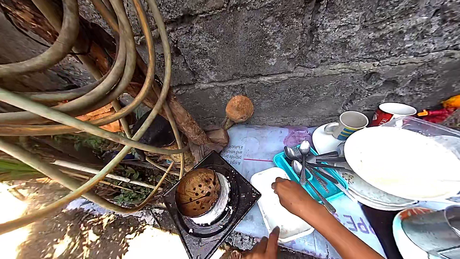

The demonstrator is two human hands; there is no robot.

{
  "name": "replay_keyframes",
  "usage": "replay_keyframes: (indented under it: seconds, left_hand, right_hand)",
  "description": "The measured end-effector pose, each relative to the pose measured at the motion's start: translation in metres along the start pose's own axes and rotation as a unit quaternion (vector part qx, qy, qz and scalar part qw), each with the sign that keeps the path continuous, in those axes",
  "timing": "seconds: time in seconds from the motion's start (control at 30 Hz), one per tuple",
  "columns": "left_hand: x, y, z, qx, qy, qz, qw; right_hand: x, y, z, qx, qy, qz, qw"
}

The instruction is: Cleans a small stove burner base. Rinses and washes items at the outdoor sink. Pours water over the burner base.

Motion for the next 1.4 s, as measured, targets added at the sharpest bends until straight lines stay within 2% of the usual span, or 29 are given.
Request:
replay_keyframes:
  seconds: [0.07,0.17,0.3,0.37,0.47,0.63,0.87,1.03,1.1,1.17,1.3,1.4]
  left_hand:
    - [-0.027,-0.021,0.016,0.045,0.012,-0.012,0.999]
    - [-0.042,-0.040,0.029,0.023,0.078,-0.075,0.994]
    - [-0.058,-0.046,0.023,0.000,0.137,-0.146,0.980]
    - [-0.064,-0.048,0.022,-0.010,0.147,-0.179,0.973]
    - [-0.070,-0.050,0.020,-0.021,0.145,-0.211,0.966]
    - [-0.069,-0.057,0.024,-0.023,0.146,-0.261,0.954]
    - [-0.079,-0.059,0.024,-0.020,0.173,-0.351,0.920]
    - [-0.079,-0.062,0.025,-0.026,0.185,-0.341,0.921]
    - [-0.080,-0.061,0.024,-0.018,0.183,-0.343,0.921]
    - [-0.079,-0.062,0.024,-0.017,0.180,-0.340,0.923]
    - [-0.079,-0.062,0.024,-0.014,0.174,-0.335,0.926]
    - [-0.079,-0.061,0.026,-0.005,0.172,-0.344,0.923]
  right_hand:
    - [-0.017,-0.006,-0.003,-0.018,0.000,-0.022,1.000]
    - [-0.034,-0.014,-0.020,0.008,0.006,-0.031,0.999]
    - [-0.024,-0.014,-0.032,0.064,-0.098,-0.002,0.993]
    - [-0.012,-0.007,-0.023,0.059,-0.058,0.032,0.996]
    - [-0.012,-0.003,0.003,0.029,0.035,0.011,0.999]
    - [-0.035,-0.010,0.000,0.094,0.067,-0.029,0.993]
    - [-0.044,-0.005,-0.036,0.181,-0.037,0.034,0.982]
    - [-0.037,-0.005,-0.047,0.213,-0.160,0.002,0.964]
    - [-0.036,-0.002,-0.051,0.223,-0.179,-0.001,0.958]
    - [-0.030,0.001,-0.052,0.197,-0.159,0.007,0.967]
    - [-0.015,-0.013,-0.057,0.032,-0.157,-0.060,0.985]
    - [-0.018,-0.027,-0.060,0.000,-0.159,-0.056,0.986]
Point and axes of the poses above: each hand's wrist, its own z-axis towards the middle knuckle, its own x-axis out of the back of the hand, y = z × x, the point moved 2 cm from there along z, towards the middle knuckle, and after that the axes turned 6 degrees about y, right-handed, at the moved point
